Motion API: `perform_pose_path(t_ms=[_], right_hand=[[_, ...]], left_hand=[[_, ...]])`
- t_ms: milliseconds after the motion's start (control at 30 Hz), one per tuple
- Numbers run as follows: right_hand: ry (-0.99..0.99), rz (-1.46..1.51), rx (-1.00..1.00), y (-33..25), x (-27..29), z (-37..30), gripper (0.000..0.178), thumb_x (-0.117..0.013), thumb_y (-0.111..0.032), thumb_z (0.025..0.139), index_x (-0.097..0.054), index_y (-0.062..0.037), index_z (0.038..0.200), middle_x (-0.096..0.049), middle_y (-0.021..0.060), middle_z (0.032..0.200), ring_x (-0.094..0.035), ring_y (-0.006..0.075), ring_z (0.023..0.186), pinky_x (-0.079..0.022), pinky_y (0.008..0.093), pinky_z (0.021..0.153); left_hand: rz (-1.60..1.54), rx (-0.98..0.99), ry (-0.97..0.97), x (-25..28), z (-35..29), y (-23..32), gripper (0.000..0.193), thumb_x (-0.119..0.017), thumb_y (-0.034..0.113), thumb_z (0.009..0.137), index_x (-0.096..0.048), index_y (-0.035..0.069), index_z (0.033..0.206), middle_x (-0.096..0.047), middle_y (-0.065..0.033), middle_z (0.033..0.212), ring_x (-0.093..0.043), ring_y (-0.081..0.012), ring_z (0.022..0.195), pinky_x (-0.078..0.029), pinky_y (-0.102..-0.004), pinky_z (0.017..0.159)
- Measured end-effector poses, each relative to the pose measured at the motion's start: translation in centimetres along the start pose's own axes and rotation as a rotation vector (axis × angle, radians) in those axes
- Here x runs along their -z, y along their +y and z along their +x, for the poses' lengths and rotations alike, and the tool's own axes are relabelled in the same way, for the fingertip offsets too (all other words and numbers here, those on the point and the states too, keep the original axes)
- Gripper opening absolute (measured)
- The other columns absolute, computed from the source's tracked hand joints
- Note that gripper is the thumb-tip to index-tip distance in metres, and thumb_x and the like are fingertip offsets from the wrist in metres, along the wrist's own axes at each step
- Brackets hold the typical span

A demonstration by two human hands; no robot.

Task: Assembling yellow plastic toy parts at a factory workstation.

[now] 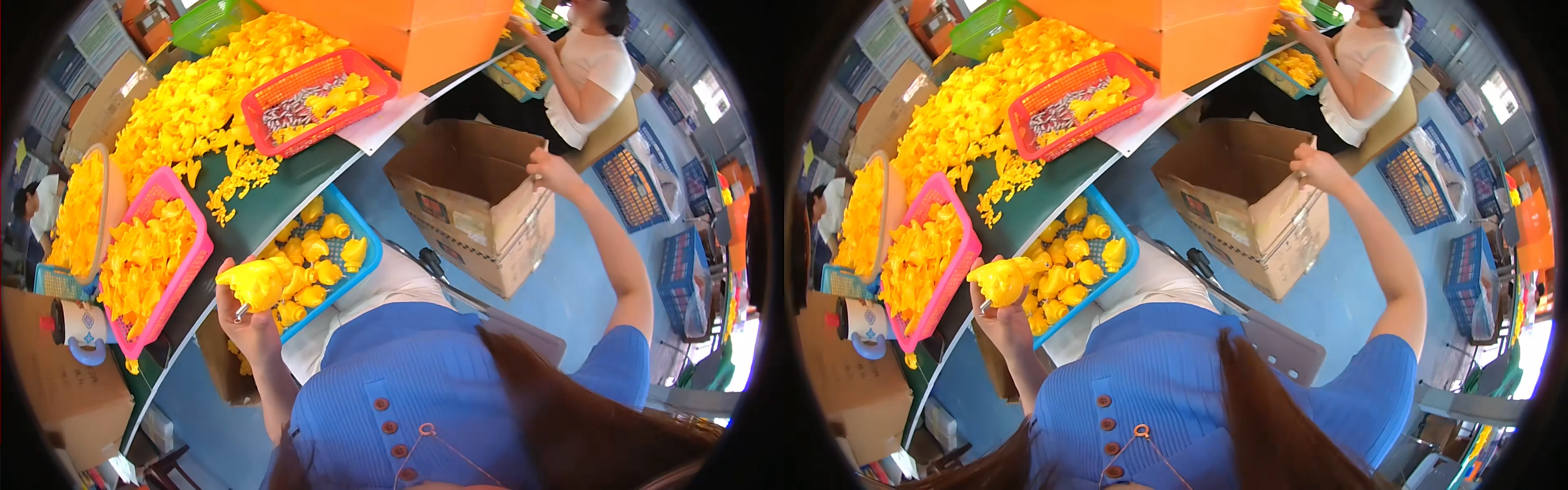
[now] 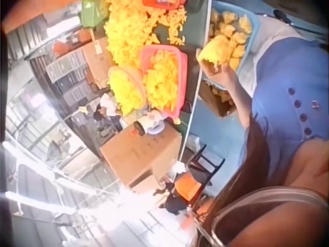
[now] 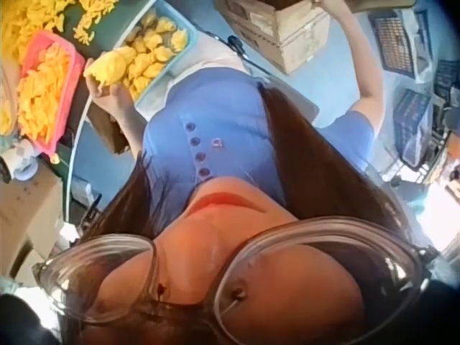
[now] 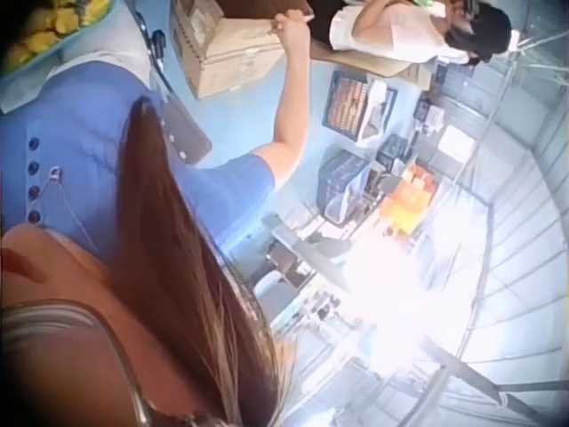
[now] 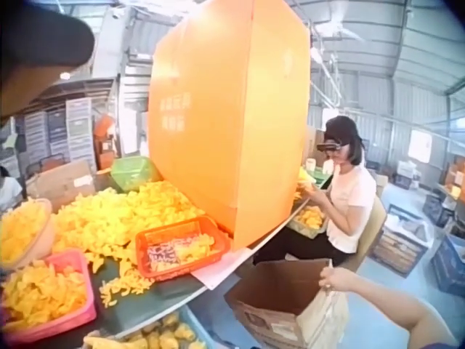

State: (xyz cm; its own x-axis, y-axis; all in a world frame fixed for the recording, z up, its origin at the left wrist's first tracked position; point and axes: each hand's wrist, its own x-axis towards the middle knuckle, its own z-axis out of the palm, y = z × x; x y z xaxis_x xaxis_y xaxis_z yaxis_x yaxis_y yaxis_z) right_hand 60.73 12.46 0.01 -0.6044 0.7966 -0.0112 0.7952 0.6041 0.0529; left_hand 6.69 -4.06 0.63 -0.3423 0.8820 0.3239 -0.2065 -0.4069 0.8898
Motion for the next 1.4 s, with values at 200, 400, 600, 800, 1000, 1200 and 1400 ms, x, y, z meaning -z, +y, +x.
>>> perform_pose_path(t_ms=[200, 400, 600, 800, 1000, 1200, 1400], right_hand=[[0.15, 0.022, 0.198, -0.1, -13.6, 3.1, 0.02, -0.066, -0.007, 0.057, -0.05, -0.0063, 0.068, -0.046, 0.0083, 0.078, -0.05, 0.0268, 0.082, -0.046, 0.0361, 0.065], [-0.077, 0.081, 0.166, -1.1, -29.1, 3.6, 0.012, -0.059, -0.005, 0.064, -0.06, -0.007, 0.076, -0.051, 0.0095, 0.087, -0.051, 0.0269, 0.093, -0.049, 0.035, 0.072], [-0.257, 0.222, -0.391, -0.5, -37.9, 0.4, 0.014, -0.054, -0.001, 0.067, -0.065, -0.0053, 0.074, -0.058, 0.0206, 0.109, -0.051, 0.0366, 0.108, -0.043, 0.0402, 0.092], [-0.115, 0.223, -0.41, -5.5, -27.9, 7.4, 0.01, -0.057, -0.006, 0.073, -0.064, -0.0065, 0.079, -0.064, 0.0161, 0.085, -0.06, 0.0359, 0.081, -0.049, 0.0432, 0.071], [0.36, 1.066, 0.213, -24.1, 4.6, 17.3, 0.015, -0.057, 0.001, 0.081, -0.064, 0.0018, 0.094, -0.061, 0.0109, 0.096, -0.057, 0.0191, 0.092, -0.044, 0.0269, 0.081], [0.281, 1.023, 0.611, -33.1, 11.5, 19.9, 0.043, -0.071, -0.014, 0.068, -0.062, -0.0023, 0.108, -0.056, 0.015, 0.115, -0.055, 0.026, 0.105, -0.043, 0.034, 0.089], [0.162, 1.152, 0.557, -35.9, 10.1, 22.6, 0.042, -0.074, -0.011, 0.064, -0.065, -0.0054, 0.105, -0.056, 0.0148, 0.117, -0.057, 0.0254, 0.102, -0.046, 0.0323, 0.086]], left_hand=[[0.018, 0.05, 0.081, 0.5, -0.4, -0.5, 0.09, -0.081, 0.034, 0.063, -0.034, -0.004, 0.13, -0.052, -0.0194, 0.119, -0.053, -0.0242, 0.109, -0.044, -0.0359, 0.093], [-0.073, 0.08, 0.084, 0.0, -0.1, -0.6, 0.095, -0.081, 0.04, 0.062, -0.033, -0.006, 0.13, -0.051, -0.0189, 0.119, -0.05, -0.0267, 0.114, -0.041, -0.0384, 0.097], [-0.317, 0.052, -0.032, 0.5, 0.5, -1.5, 0.069, -0.07, 0.009, 0.073, -0.033, 0.002, 0.131, -0.052, -0.0173, 0.118, -0.055, -0.0244, 0.105, -0.053, -0.0359, 0.08], [-0.207, 0.13, -0.016, -0.8, 1.5, -1.4, 0.089, -0.083, 0.025, 0.06, -0.035, -0.002, 0.13, -0.053, -0.0178, 0.119, -0.051, -0.0248, 0.113, -0.042, -0.0377, 0.096], [-0.239, 0.074, -0.049, -1.5, 2.5, -1.8, 0.087, -0.082, 0.014, 0.061, -0.034, -0.004, 0.131, -0.053, -0.017, 0.119, -0.05, -0.0245, 0.114, -0.041, -0.0358, 0.096], [-0.274, 0.057, -0.049, -0.9, 3.3, -1.6, 0.083, -0.078, 0.004, 0.064, -0.032, -0.003, 0.133, -0.049, -0.0159, 0.123, -0.05, -0.0232, 0.113, -0.044, -0.0348, 0.093], [-0.203, 0.005, -0.025, 1.8, 3.9, -1.9, 0.081, -0.075, 0.0, 0.066, -0.03, -0.003, 0.134, -0.046, -0.0157, 0.126, -0.05, -0.0216, 0.113, -0.051, -0.034, 0.086]])
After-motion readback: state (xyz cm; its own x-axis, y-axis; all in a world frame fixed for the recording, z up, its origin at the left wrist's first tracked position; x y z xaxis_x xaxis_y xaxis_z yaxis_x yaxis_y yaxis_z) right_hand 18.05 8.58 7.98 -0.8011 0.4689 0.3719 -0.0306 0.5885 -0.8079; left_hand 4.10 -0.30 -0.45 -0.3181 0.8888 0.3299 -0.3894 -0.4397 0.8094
